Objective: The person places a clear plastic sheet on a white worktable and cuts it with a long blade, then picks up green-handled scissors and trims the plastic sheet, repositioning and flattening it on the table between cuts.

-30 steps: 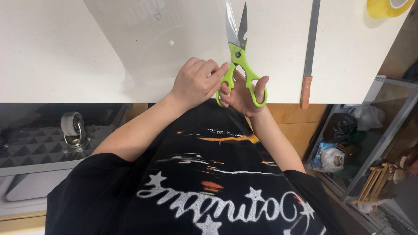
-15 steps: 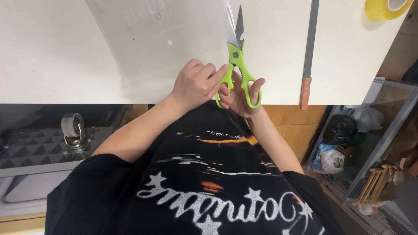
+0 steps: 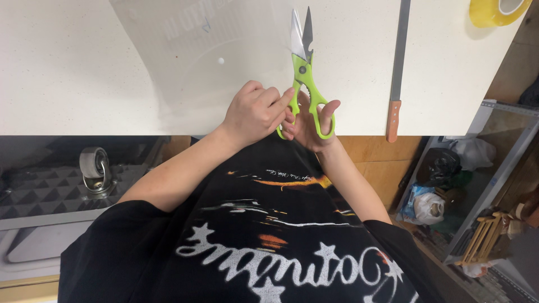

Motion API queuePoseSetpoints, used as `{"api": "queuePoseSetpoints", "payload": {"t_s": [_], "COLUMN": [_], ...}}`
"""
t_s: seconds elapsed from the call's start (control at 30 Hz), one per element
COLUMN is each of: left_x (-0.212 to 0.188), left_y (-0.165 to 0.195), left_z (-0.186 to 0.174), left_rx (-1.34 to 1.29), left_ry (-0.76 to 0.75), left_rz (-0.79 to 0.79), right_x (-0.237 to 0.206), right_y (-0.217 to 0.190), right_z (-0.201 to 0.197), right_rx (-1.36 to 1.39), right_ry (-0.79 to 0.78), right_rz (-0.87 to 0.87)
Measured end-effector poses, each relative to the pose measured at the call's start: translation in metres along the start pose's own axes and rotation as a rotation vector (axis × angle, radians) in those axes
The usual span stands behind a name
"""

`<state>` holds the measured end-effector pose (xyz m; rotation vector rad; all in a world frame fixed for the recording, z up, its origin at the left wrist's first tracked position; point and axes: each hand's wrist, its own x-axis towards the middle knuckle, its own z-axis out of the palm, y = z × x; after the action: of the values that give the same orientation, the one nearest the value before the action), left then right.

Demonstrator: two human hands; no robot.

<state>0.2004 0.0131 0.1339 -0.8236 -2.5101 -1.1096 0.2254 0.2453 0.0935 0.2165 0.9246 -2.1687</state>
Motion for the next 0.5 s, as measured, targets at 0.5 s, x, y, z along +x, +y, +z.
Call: {"api": "queuePoseSetpoints", "payload": {"t_s": [0.5], "left_x": [-0.002], "left_y": [0.0086], "left_z": [0.0033], "left_rx": [-0.003], "left_ry": [-0.032], "left_rz": [0.011], "right_x": [0.0012], "right_y": [-0.0031], "right_z": [-0.002], "right_rx": [0.101], "right_ry": [-0.05], "right_rz": [0.008]}}
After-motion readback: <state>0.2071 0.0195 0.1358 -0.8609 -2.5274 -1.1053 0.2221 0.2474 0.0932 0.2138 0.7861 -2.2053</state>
